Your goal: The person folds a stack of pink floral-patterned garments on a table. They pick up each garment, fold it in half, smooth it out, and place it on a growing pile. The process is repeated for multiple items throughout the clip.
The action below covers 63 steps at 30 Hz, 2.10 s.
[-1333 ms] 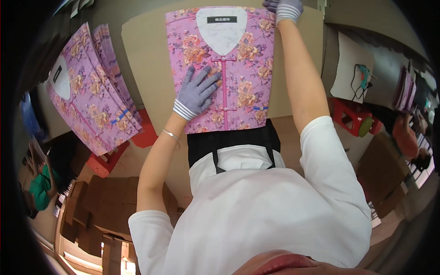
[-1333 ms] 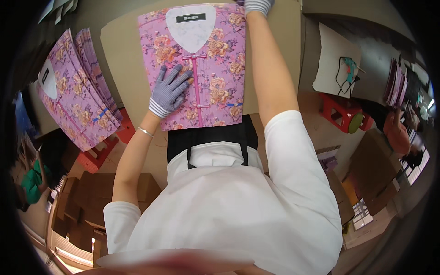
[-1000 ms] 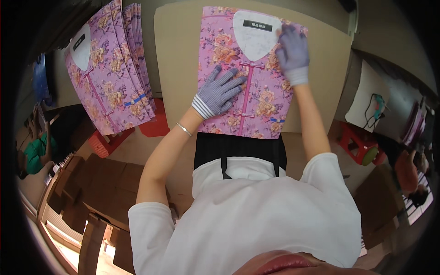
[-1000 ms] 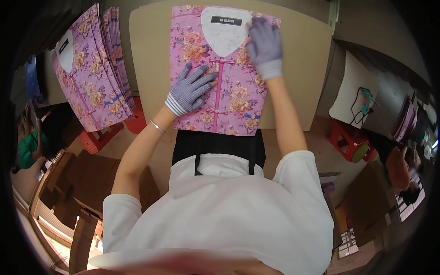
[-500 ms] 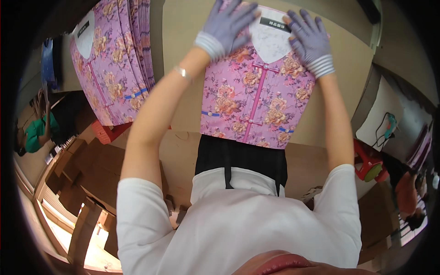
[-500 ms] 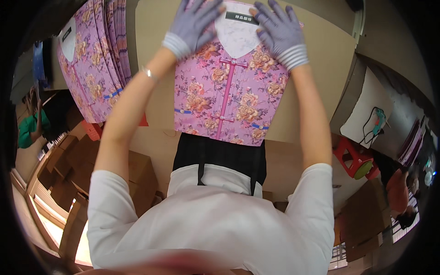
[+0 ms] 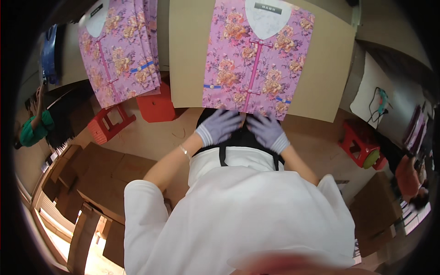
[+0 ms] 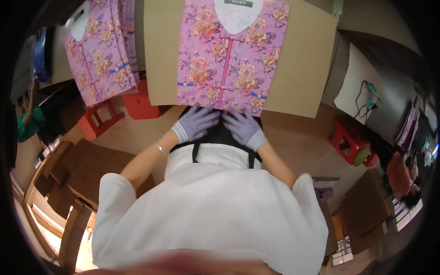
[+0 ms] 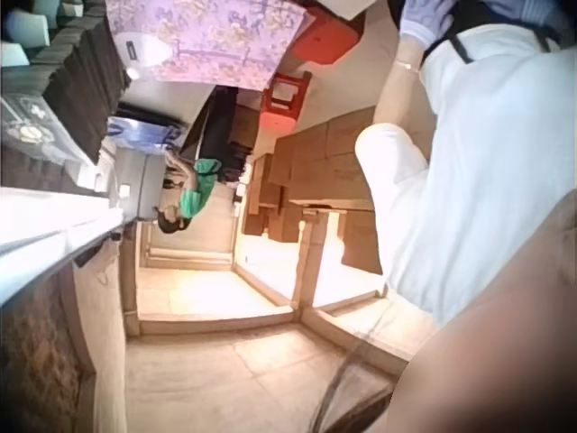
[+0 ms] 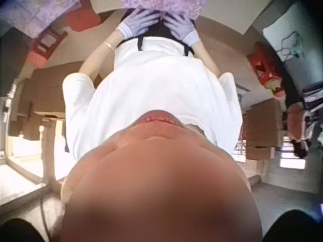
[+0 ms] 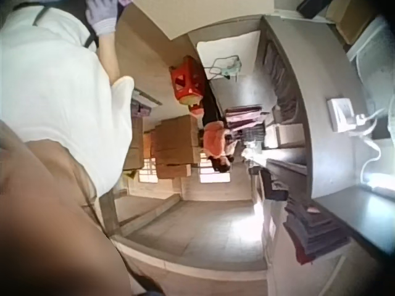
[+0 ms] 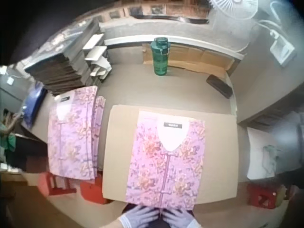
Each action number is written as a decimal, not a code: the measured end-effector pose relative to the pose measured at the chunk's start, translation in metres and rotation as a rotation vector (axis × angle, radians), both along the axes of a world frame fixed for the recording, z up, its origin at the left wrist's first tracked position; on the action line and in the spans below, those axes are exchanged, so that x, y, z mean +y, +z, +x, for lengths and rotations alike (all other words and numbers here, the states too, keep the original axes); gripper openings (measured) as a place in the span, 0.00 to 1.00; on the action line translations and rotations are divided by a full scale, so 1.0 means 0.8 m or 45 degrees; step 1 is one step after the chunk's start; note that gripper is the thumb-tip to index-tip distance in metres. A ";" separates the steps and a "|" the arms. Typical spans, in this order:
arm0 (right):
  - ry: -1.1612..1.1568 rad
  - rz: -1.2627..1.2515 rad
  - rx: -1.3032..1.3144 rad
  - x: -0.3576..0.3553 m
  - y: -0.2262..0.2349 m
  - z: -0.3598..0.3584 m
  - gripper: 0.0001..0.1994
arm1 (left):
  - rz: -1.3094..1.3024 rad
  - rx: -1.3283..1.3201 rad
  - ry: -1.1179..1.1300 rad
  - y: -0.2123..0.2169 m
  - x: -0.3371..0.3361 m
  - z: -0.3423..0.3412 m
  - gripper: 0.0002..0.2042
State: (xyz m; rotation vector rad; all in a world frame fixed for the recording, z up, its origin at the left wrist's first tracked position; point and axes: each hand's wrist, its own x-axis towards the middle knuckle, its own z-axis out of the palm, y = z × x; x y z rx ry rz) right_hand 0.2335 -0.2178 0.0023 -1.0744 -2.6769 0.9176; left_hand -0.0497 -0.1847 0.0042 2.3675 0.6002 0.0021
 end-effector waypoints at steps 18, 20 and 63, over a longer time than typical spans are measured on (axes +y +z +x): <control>-1.370 -0.719 0.968 0.016 0.027 -0.012 0.22 | -0.430 -0.747 1.895 0.074 0.041 -0.083 0.24; -1.175 -0.681 0.994 0.057 0.074 -0.092 0.21 | -0.147 -0.720 2.019 0.110 0.054 -0.155 0.23; -1.742 0.267 0.375 0.106 0.142 0.283 0.20 | 0.009 -0.618 1.760 0.151 0.233 -0.076 0.12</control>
